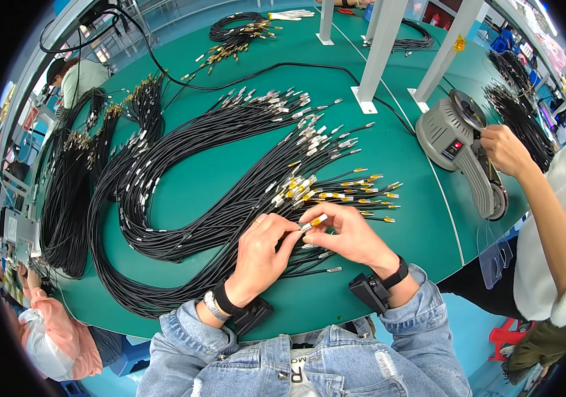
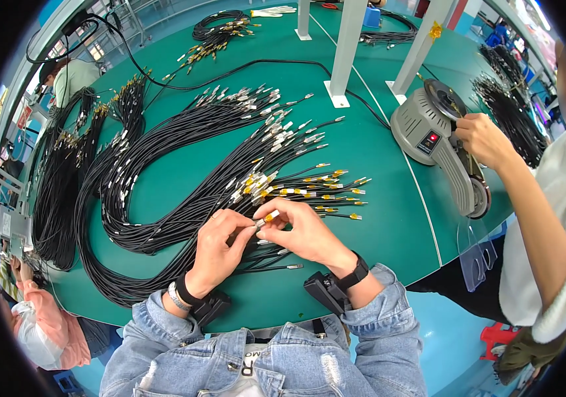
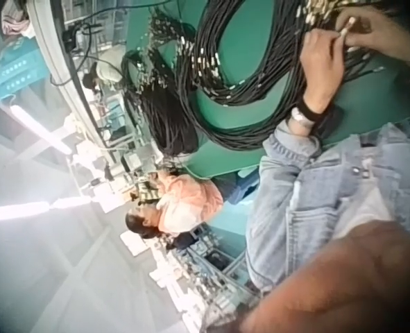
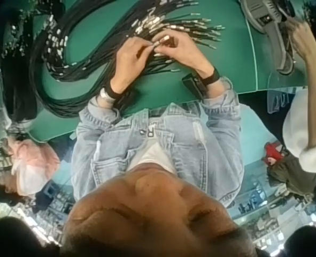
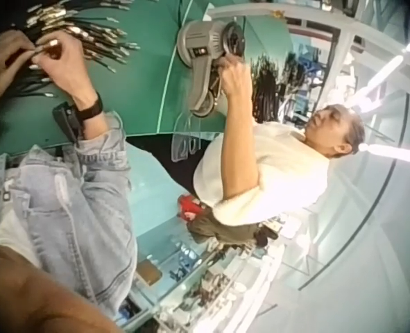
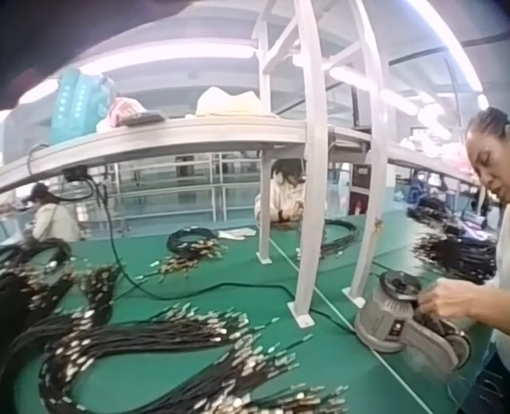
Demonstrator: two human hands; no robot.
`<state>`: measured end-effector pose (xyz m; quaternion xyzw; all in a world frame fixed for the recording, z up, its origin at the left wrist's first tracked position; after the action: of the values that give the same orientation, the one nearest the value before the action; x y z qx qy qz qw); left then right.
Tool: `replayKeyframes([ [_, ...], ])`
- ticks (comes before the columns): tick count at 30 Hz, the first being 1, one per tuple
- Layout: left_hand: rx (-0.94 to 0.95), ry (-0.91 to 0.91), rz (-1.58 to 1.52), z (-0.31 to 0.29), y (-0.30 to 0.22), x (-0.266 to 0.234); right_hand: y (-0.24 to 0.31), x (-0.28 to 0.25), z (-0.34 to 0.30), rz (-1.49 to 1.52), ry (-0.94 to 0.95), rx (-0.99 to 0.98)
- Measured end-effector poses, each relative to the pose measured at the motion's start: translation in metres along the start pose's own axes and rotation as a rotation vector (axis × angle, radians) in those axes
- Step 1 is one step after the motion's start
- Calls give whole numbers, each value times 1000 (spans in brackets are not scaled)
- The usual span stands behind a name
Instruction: The person gathers a bundle of cables, moves them to the side, and then picks up individual cables one at a time to press small connectors onto the ends.
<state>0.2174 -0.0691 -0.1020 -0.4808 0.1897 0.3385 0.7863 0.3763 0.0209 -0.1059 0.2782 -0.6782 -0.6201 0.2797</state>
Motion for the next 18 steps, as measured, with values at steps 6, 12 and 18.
replayKeyframes([
  [6,43,-15,48,0,1,2,-5,-1,2,9,14,39],
  [12,81,-12,102,0,0,1,-4,-3,1,-13,12,50],
  [18,83,7,94,0,1,0,3,-3,-1,42,31,126],
])
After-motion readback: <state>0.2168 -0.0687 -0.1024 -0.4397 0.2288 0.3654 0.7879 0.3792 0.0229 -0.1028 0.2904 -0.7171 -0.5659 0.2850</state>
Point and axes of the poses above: each hand's wrist, its own z-axis towards the middle knuckle, its own x-axis out of the palm, y = z × x, the point moved 1 cm from there along z, towards the middle knuckle, and after that the axes turned 2 degrees about x, right-handed, at the moved point
